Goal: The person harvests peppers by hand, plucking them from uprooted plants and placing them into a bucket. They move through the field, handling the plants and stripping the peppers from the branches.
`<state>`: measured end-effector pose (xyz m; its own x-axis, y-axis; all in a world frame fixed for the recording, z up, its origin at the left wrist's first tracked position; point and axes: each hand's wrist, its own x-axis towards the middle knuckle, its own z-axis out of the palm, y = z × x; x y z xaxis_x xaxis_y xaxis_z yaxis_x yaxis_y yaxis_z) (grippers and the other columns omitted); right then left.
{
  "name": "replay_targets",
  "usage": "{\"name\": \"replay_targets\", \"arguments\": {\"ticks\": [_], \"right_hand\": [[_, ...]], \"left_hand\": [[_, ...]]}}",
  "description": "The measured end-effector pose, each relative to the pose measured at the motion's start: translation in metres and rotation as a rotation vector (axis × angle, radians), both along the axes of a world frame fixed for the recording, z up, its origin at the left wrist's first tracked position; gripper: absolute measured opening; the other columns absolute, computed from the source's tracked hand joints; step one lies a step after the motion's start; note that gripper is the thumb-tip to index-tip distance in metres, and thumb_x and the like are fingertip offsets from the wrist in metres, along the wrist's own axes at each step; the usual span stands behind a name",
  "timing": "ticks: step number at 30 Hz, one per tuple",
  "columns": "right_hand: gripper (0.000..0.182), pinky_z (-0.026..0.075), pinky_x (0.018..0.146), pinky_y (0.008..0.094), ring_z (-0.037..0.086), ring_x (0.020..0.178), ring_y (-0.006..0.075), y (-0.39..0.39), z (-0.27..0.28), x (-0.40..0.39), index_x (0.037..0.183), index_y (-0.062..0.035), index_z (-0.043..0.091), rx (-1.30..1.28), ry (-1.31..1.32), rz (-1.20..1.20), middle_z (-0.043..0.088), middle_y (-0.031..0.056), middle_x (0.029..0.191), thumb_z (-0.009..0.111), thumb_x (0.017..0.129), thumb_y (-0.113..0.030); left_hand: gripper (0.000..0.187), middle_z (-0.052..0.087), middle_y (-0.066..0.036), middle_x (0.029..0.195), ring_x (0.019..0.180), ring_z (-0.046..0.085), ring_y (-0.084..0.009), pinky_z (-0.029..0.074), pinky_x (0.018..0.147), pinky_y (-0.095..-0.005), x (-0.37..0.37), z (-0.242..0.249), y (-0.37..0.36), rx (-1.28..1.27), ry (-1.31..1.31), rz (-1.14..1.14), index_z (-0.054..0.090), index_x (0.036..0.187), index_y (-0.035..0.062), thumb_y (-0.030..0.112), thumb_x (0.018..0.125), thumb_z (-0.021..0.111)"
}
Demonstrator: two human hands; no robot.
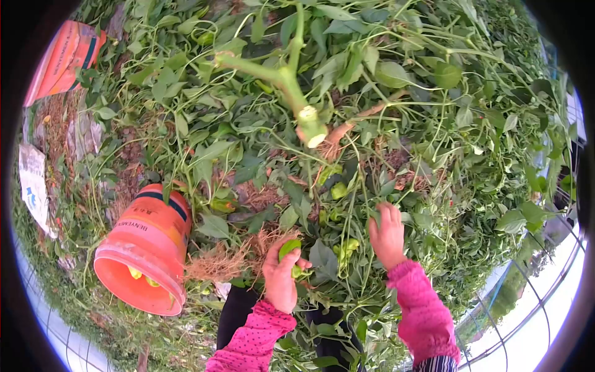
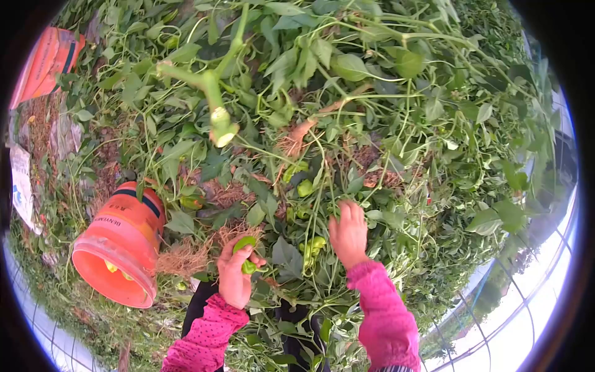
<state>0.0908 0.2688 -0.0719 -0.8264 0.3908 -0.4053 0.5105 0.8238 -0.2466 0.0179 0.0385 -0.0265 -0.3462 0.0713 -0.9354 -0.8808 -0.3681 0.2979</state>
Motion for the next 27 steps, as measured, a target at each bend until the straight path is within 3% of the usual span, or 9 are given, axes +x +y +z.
{"name": "replay_targets", "arguments": {"ticks": [3, 6, 12, 14, 15, 19, 22, 26, 27], "right_hand": [[0.046, 0.043, 0.087, 0.0398, 0.047, 0.111, 0.0308, 0.033, -0.052, -0.108, 0.121, -0.0005, 0.043, 0.077, 0.177, 0.254, 0.044, 0.0135, 0.125, 0.056, 0.077, -0.005], [0.053, 0.038, 0.094, 0.0444, 0.034, 0.130, 0.0260, 0.059, -0.104, -0.185, 0.129, -0.0037, 0.038, 0.438, -0.130, 0.444, 0.040, 0.0098, 0.136, 0.051, 0.078, -0.006], [0.019, 0.035, 0.086, 0.0384, 0.051, 0.106, 0.0200, 0.068, -0.117, -0.156, 0.092, -0.0127, 0.066, 0.389, -0.581, 0.598, 0.060, 0.0015, 0.099, 0.057, 0.076, -0.018], [0.013, 0.035, 0.084, 0.0373, 0.053, 0.100, 0.0209, 0.065, -0.096, -0.112, 0.081, -0.0139, 0.068, 0.488, -0.443, 0.746, 0.062, 0.0016, 0.090, 0.057, 0.076, -0.019], [0.018, 0.035, 0.082, 0.0381, 0.052, 0.099, 0.0216, 0.063, -0.080, -0.094, 0.090, -0.0140, 0.068, 0.407, -0.487, 0.764, 0.061, 0.0027, 0.094, 0.059, 0.077, -0.021], [0.021, 0.041, 0.085, 0.0464, 0.051, 0.089, 0.0231, 0.013, -0.020, -0.004, 0.083, -0.0095, 0.066, 0.289, -0.335, 0.650, 0.058, 0.0051, 0.084, 0.067, 0.069, -0.026], [0.019, 0.037, 0.066, 0.0399, 0.049, 0.088, 0.0215, -0.049, -0.003, 0.031, 0.070, -0.0118, 0.057, 0.210, -0.108, 0.416, 0.053, 0.0025, 0.080, 0.068, 0.061, -0.024], [0.015, 0.041, 0.063, 0.0395, 0.049, 0.086, 0.0214, -0.154, 0.036, 0.031, 0.076, -0.0140, 0.059, 0.024, 0.037, 0.166, 0.050, 0.0015, 0.082, 0.060, 0.065, -0.024], [0.026, 0.042, 0.069, 0.0390, 0.051, 0.097, 0.0233, -0.200, 0.015, 0.061, 0.090, -0.0122, 0.061, -0.104, -0.194, -0.157, 0.054, 0.0060, 0.096, 0.058, 0.067, -0.025]], "left_hand": [[0.028, 0.056, -0.003, 0.076, 0.062, 0.055, -0.0127, 0.052, 0.064, -0.0335, 0.005, -0.001, -0.001, -0.016, 0.015, -0.030, 0.055, 0.108, 0.0006, 0.009, 0.082, 0.059], [0.027, 0.056, -0.003, 0.075, 0.063, 0.055, -0.0131, 0.052, 0.065, -0.0340, 0.008, -0.002, -0.005, -0.002, 0.002, -0.012, 0.055, 0.108, 0.0005, 0.009, 0.082, 0.058], [0.029, 0.057, -0.004, 0.075, 0.062, 0.056, -0.0138, 0.052, 0.065, -0.0336, 0.015, -0.001, -0.007, 0.021, 0.032, -0.052, 0.054, 0.108, 0.0005, 0.011, 0.081, 0.059], [0.027, 0.056, -0.004, 0.082, 0.062, 0.054, -0.0125, 0.052, 0.063, -0.0320, 0.017, 0.002, -0.004, 0.061, 0.048, -0.025, 0.053, 0.107, -0.0003, 0.004, 0.081, 0.060], [0.027, 0.056, -0.004, 0.082, 0.062, 0.054, -0.0125, 0.052, 0.063, -0.0320, 0.017, 0.004, 0.000, 0.071, 0.040, -0.018, 0.053, 0.107, -0.0003, 0.004, 0.081, 0.060], [0.033, 0.056, -0.005, 0.087, 0.068, 0.055, -0.0123, 0.052, 0.065, -0.0297, 0.018, 0.014, 0.006, 0.028, 0.100, -0.089, 0.051, 0.112, -0.0004, 0.002, 0.080, 0.060], [0.042, 0.055, -0.004, 0.092, 0.080, 0.054, -0.0098, 0.049, 0.072, -0.0260, 0.024, 0.019, 0.009, -0.139, 0.344, -0.303, 0.047, 0.118, -0.0004, 0.000, 0.079, 0.061], [0.052, 0.059, -0.009, 0.097, 0.087, 0.057, -0.0149, 0.048, 0.077, -0.0284, 0.034, 0.025, 0.003, -0.319, 0.760, -0.581, 0.046, 0.122, -0.0007, 0.009, 0.075, 0.068], [0.053, 0.062, -0.013, 0.094, 0.089, 0.060, -0.0205, 0.049, 0.076, -0.0301, 0.041, 0.023, 0.000, -0.300, 0.695, -0.609, 0.048, 0.122, 0.0016, 0.011, 0.074, 0.069]]}}
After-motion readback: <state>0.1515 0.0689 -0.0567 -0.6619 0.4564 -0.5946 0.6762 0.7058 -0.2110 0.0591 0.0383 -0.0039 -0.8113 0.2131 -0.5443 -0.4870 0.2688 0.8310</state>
